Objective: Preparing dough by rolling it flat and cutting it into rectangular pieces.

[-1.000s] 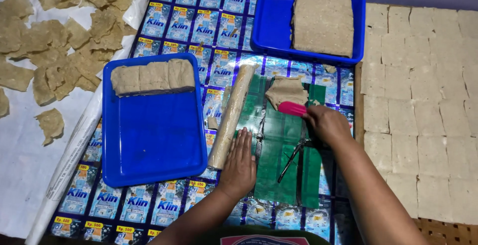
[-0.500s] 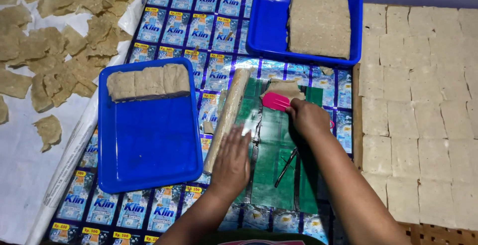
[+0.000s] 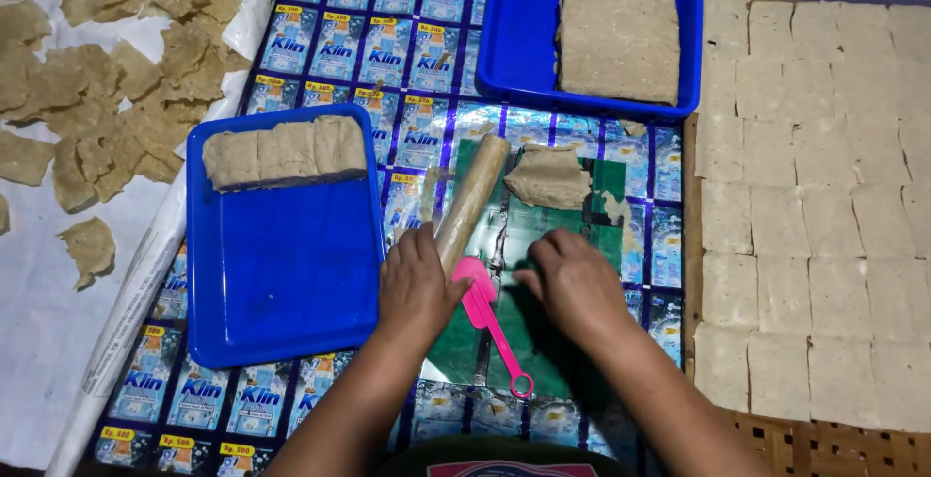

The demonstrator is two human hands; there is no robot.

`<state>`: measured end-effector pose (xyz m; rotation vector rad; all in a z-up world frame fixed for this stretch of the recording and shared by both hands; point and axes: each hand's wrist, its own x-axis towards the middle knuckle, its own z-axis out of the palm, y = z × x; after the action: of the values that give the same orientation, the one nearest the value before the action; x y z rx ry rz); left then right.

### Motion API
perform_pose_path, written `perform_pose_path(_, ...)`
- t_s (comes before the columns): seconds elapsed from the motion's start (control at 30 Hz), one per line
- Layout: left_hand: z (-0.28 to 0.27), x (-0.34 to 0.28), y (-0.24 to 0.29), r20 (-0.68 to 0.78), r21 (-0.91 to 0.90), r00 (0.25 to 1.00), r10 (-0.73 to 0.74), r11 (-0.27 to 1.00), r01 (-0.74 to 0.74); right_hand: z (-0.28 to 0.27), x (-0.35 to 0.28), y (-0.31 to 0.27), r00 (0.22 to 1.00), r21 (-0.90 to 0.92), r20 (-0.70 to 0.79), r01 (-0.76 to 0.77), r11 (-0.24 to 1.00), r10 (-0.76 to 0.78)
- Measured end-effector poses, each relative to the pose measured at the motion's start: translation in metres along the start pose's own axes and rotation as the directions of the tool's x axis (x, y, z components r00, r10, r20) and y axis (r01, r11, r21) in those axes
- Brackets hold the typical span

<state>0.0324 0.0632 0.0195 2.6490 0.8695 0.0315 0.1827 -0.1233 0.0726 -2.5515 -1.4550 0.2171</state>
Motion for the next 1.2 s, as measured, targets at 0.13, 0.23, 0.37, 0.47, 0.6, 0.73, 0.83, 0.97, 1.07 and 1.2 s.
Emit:
perform_pose_path(0.13, 0.01, -0.008, 0.002, 0.09, 0.115, 0.995, -0.044, 0.993, 0.033, -0.031, 0.011, -0.004, 0.995, -0.001, -0.093, -0.025, 1.0, 0.024)
perform_pose_path(0.23, -0.025, -0.015, 0.018, -0.124, 0.142, 0.988, 0.092, 0.987, -0.074, -0.04, 0.017, 0.006, 0.972, 0.065, -0.232, 0.066, 0.996, -0.049)
perform_pose_path(0.37, -0.061, -0.018, 0.035, -0.082, 0.032, 0.892, 0.445, 0.895, -0.444, -0.039, 0.013, 0.035, 0.942, -0.212, -0.263, 0.156, 0.965, -0.21)
perform_pose_path(0.47, -0.059, 0.009, 0.04, -0.029, -0.018, 0.833, 0.552, 0.833, -0.553, -0.017, 0.015, 0.078, 0.939, -0.338, -0.215, 0.187, 0.922, -0.27)
perform_pose_path(0.6, -0.042, 0.063, 0.043, -0.085, 0.058, 0.82, 0.566, 0.825, -0.563, 0.013, 0.021, 0.136, 0.992, -0.279, -0.07, 0.085, 0.956, -0.109)
perform_pose_path(0.73, -0.009, 0.108, 0.044, -0.084, 0.074, 0.801, 0.593, 0.805, -0.588, 0.027, 0.037, 0.145, 0.999, -0.254, -0.041, -0.002, 0.967, -0.008)
perform_pose_path(0.83, -0.016, 0.129, 0.054, -0.107, 0.084, 0.782, 0.614, 0.789, -0.608, 0.024, 0.056, 0.148, 0.994, -0.194, -0.109, -0.027, 0.981, 0.006)
perform_pose_path(0.97, -0.011, 0.16, 0.062, -0.143, -0.026, 0.889, 0.435, 0.896, -0.443, 0.017, 0.088, 0.154, 0.984, -0.035, -0.148, -0.106, 0.994, 0.099)
perform_pose_path(1.07, 0.003, 0.181, 0.057, -0.177, -0.01, 0.895, 0.409, 0.909, -0.417, 0.002, 0.105, 0.145, 0.97, 0.002, -0.209, -0.124, 0.992, 0.121)
perform_pose_path(1.2, 0.016, 0.181, 0.054, -0.145, -0.003, 0.913, 0.382, 0.922, -0.386, 0.008, 0.112, 0.15, 0.986, -0.012, -0.102, -0.135, 0.991, 0.133)
